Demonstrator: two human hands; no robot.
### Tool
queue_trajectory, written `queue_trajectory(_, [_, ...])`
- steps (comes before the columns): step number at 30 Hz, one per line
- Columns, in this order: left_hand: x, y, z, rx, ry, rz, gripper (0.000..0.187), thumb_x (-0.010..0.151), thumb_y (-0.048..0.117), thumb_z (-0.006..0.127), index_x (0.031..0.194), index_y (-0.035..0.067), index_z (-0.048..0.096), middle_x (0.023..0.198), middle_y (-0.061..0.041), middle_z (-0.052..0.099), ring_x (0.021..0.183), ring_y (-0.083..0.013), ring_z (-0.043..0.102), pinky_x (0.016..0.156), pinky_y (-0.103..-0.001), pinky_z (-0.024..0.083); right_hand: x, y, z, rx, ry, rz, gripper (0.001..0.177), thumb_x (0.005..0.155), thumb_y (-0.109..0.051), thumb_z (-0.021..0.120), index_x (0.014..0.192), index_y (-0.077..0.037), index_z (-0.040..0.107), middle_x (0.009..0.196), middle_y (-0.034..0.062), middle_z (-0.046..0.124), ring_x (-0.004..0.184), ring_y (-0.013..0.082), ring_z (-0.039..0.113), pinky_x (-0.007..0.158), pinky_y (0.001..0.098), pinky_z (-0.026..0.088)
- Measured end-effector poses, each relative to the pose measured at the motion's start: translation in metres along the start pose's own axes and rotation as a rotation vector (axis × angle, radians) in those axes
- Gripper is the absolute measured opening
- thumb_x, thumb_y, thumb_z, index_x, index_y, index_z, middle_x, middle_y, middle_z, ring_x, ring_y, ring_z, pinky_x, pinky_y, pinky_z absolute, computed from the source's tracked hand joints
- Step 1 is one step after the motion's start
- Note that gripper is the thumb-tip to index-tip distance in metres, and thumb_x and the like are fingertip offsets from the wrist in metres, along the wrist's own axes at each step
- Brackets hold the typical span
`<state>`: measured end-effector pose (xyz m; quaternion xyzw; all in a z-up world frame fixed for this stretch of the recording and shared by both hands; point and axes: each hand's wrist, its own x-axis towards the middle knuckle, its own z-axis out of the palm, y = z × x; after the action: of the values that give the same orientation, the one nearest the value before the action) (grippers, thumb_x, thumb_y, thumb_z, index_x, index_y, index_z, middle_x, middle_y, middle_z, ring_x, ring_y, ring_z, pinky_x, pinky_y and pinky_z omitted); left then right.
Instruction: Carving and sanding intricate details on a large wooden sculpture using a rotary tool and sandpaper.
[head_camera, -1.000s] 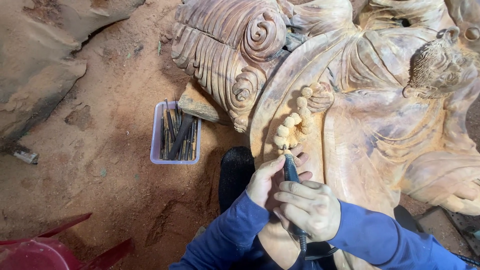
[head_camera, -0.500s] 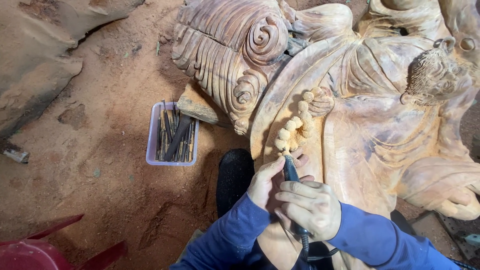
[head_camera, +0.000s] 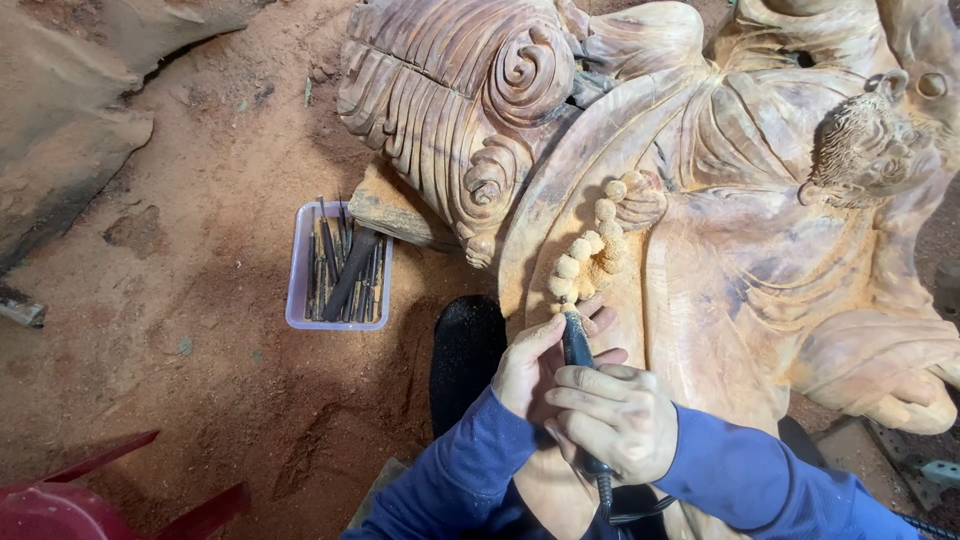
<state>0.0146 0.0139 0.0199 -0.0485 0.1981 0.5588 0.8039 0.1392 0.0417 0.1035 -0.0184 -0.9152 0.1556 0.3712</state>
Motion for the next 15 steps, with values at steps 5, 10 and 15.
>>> queue_trajectory(5, [0.001,0.000,-0.005,0.036,-0.012,-0.024,0.073,0.091,0.043,0.059,0.155,0.011,0.042,0.159,-0.018,0.043,0.127,-0.0352,0.055,0.114,-0.044,0.041,-0.004,0.000,0.002,-0.016,-0.020,-0.007,0.034,0.105,-0.020,0.053,0.076,-0.004,0.063,0.090,0.0122,0.074,0.089,0.0292,0.076,0.068,0.0355,0.061])
queue_trajectory(10, [-0.001,0.000,-0.002,0.022,-0.037,0.004,0.074,0.092,0.042,0.058,0.155,0.009,0.040,0.159,-0.020,0.041,0.139,-0.0286,0.048,0.116,-0.044,0.040,-0.009,0.001,0.002,-0.003,-0.069,-0.011,0.040,0.108,-0.026,0.046,0.081,-0.004,0.065,0.095,0.0131,0.074,0.095,0.0309,0.075,0.070,0.0364,0.060])
queue_trajectory(15, [0.001,-0.001,-0.005,0.042,-0.014,0.011,0.073,0.091,0.042,0.055,0.155,0.010,0.041,0.159,-0.019,0.042,0.144,-0.0330,0.044,0.120,-0.047,0.035,-0.008,0.001,0.003,-0.010,-0.066,-0.026,0.039,0.108,-0.025,0.046,0.082,-0.004,0.067,0.095,0.0127,0.074,0.093,0.0307,0.075,0.068,0.0359,0.059])
